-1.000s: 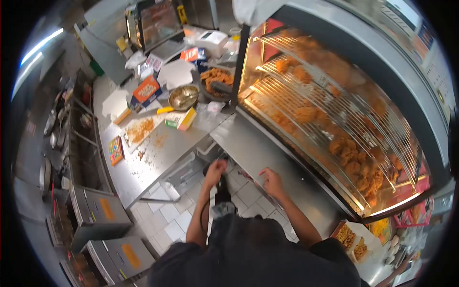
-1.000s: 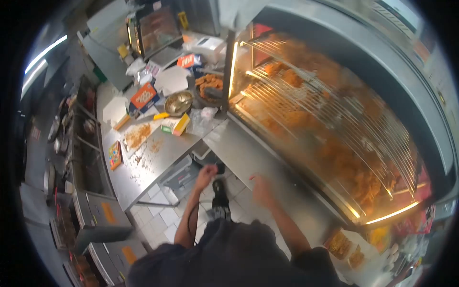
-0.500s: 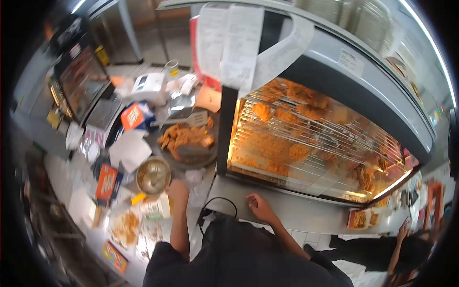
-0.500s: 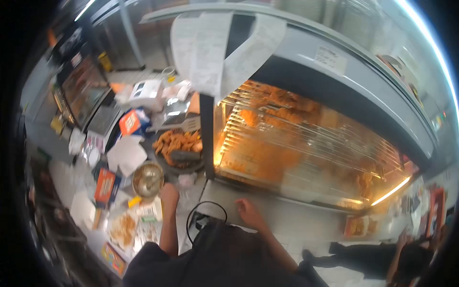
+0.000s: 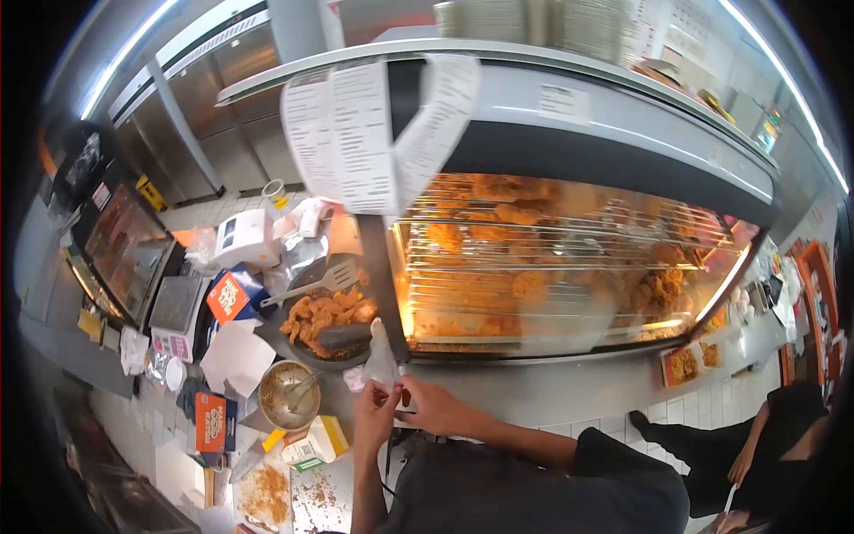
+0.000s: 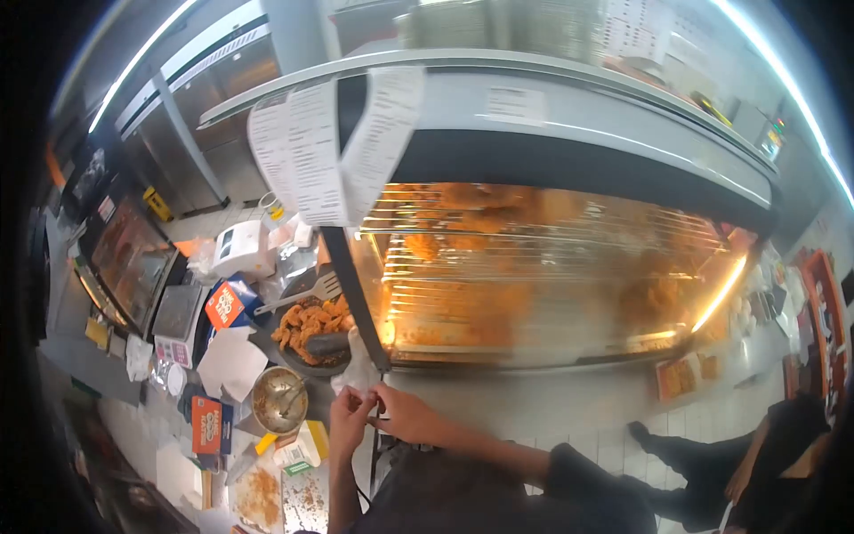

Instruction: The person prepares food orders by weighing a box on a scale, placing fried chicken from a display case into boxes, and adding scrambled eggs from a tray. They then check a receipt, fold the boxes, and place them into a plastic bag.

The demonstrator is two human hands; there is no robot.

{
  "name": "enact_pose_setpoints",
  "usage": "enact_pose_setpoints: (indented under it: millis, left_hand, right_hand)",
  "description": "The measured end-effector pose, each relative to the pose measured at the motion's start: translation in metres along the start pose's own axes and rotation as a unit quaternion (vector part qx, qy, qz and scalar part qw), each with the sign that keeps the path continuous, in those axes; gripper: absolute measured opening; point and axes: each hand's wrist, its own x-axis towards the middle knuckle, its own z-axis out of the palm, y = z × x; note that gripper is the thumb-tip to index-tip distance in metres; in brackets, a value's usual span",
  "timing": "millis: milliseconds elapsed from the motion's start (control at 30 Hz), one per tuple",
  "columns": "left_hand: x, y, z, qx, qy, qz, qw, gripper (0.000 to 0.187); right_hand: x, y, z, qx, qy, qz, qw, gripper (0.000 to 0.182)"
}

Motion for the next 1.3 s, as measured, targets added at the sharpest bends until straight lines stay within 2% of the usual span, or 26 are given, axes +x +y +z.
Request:
enact_pose_setpoints:
  millis: [67,133,167,200,267,300,367,400,467,500,533,600,633,733,767,800,867,933,967,1033,1067,1133,1167,1233,1267,1300]
  left_hand:
    - [-0.012,-0.001,0.022,-0.033,-0.032,0.031,0.998,0.017]
    - [-0.026,0.014,0.047,-0.064,0.002,0.052,0.997,0.015]
    - [-0.031,0.017,0.055,-0.065,-0.033,0.057,0.996,0.014]
    - [-0.029,0.013,0.072,-0.058,-0.081,0.077,0.992,0.014]
    - [-0.022,0.002,0.097,-0.164,-0.102,0.098,0.976,0.011]
    - [-0.022,-0.003,0.102,-0.153,-0.146,0.111,0.971,0.011]
    - [-0.015,-0.006,0.123,-0.184,-0.128,0.149,0.963,0.008]
    - [-0.015,0.001,0.138,-0.179,-0.159,0.16,0.958,0.008]
    - [-0.025,0.01,0.154,-0.234,-0.091,0.109,0.962,0.014]
    - [-0.021,0.014,0.155,-0.122,-0.156,0.148,0.969,0.023]
    - [-0.023,0.017,0.162,-0.111,-0.17,0.148,0.968,0.023]
    - [-0.031,0.027,0.185,-0.013,-0.077,0.142,0.987,0.032]
    - [-0.045,0.047,0.196,0.022,-0.057,0.199,0.978,0.034]
    - [-0.014,0.014,0.211,0.038,-0.091,0.239,0.966,0.033]
    - [-0.016,0.01,0.212,0.04,-0.075,0.232,0.969,0.033]
    - [-0.026,0.027,0.227,0.01,-0.055,0.262,0.963,0.032]
    - [-0.034,0.039,0.235,-0.025,-0.012,0.297,0.955,0.032]
    - [-0.033,0.041,0.243,-0.203,0.021,0.279,0.938,0.03]
    - [-0.029,0.034,0.24,-0.204,0.043,0.28,0.937,0.03]
    - [-0.02,0.009,0.227,-0.216,0.019,0.218,0.952,0.029]
    - [-0.015,-0.001,0.221,-0.215,0.043,0.22,0.95,0.029]
    - [-0.012,-0.016,0.206,-0.323,-0.03,0.128,0.937,0.032]
    - [-0.018,-0.007,0.202,-0.326,0.004,0.13,0.936,0.032]
    - [-0.033,0.023,0.194,-0.439,0.002,0.032,0.898,0.027]
    - [-0.034,0.016,0.184,-0.442,0.029,0.037,0.896,0.027]
    - [-0.032,0.005,0.174,-0.421,0.008,0.012,0.907,0.034]
  right_hand:
    - [-0.014,0.0,-0.006,-0.029,0.06,0.018,0.998,0.032]
    - [-0.037,-0.006,-0.024,-0.007,0.07,0.032,0.997,0.03]
    - [-0.047,0.008,-0.021,-0.024,0.121,-0.01,0.992,0.026]
    - [-0.056,0.015,-0.027,-0.031,0.171,0.0,0.985,0.026]
    - [-0.073,0.022,-0.04,-0.017,0.176,-0.002,0.984,0.021]
    - [-0.081,0.026,-0.041,-0.019,0.222,0.005,0.975,0.021]
    - [-0.086,0.034,-0.055,-0.012,0.247,-0.018,0.969,0.018]
    - [-0.094,0.033,-0.069,-0.017,0.28,-0.015,0.96,0.018]
    - [-0.113,0.025,-0.079,0.019,0.245,0.048,0.968,0.019]
    - [-0.116,0.04,-0.076,-0.017,0.261,0.045,0.964,0.016]
    - [-0.123,0.045,-0.077,-0.009,0.276,0.049,0.96,0.016]
    - [-0.138,0.051,-0.079,-0.047,0.272,0.079,0.958,0.015]
    - [-0.142,0.057,-0.082,-0.042,0.272,0.08,0.958,0.015]
    - [-0.159,0.059,-0.089,-0.076,0.288,0.05,0.953,0.014]
    - [-0.164,0.055,-0.098,-0.092,0.284,0.098,0.949,0.016]
    - [-0.166,0.052,-0.101,-0.111,0.277,0.142,0.944,0.018]
    - [-0.165,0.057,-0.1,-0.108,0.271,0.094,0.952,0.015]
    - [-0.171,0.034,-0.109,-0.056,0.244,0.111,0.962,0.014]
    - [-0.166,0.038,-0.108,-0.06,0.226,0.101,0.967,0.014]
    - [-0.155,0.043,-0.099,-0.018,0.213,0.064,0.975,0.015]
    - [-0.151,0.042,-0.096,-0.018,0.193,0.052,0.98,0.015]
    - [-0.145,0.036,-0.093,-0.023,0.165,0.049,0.985,0.017]
    - [-0.14,0.036,-0.09,-0.023,0.133,0.036,0.99,0.017]
    - [-0.131,0.038,-0.078,-0.033,0.117,0.052,0.991,0.02]
    - [-0.128,0.034,-0.076,-0.032,0.091,0.042,0.994,0.02]
    - [-0.125,0.027,-0.075,-0.03,0.08,0.043,0.995,0.02]
